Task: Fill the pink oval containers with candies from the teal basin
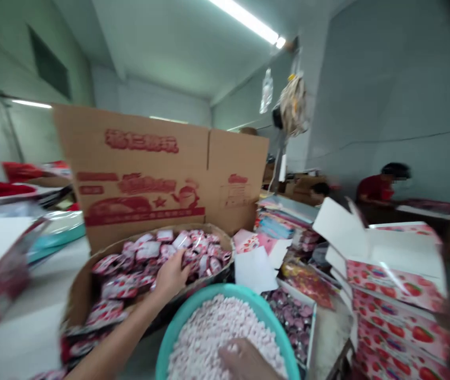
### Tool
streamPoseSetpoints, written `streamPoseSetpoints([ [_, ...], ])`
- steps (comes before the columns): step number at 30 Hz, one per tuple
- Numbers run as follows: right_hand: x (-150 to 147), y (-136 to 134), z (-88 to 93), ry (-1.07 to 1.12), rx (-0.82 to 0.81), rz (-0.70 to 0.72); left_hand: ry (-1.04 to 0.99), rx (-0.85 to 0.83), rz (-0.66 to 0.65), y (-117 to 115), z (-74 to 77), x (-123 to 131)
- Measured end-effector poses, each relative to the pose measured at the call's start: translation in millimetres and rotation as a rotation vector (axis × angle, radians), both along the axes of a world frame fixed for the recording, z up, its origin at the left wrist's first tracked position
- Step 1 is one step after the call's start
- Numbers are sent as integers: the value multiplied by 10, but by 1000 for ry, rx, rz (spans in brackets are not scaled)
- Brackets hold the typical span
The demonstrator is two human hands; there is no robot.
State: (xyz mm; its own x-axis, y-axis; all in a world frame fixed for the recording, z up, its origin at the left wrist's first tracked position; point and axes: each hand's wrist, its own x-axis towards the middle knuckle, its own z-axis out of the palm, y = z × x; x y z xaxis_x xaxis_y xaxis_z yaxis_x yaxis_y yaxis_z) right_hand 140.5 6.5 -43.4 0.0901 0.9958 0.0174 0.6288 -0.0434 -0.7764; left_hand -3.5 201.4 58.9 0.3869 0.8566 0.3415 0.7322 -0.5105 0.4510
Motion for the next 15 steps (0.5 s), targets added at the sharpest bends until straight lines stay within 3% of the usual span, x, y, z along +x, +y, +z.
streamPoseSetpoints([
  [1, -9, 15, -18, 95, -50, -36, -30, 25, -12, -119, 31, -69],
  [4, 1, 9, 7, 805, -226, -287, -403, 66, -122, -644, 91, -230],
  [7, 60, -10, 99, 1213, -475, -392, -835, -238, -158, -1271, 53, -307],
  [9, 107, -4, 148, 1482, -567, -439, -1071, -479, -113, -1626, -12, -315],
  [12, 165, 12, 181, 1671, -539, -399, -1311, -780, -24, -1961, -121, -295],
  [15, 202, 1, 196, 1751, -508, -364, -1416, -922, 40, -2088, -218, -272],
])
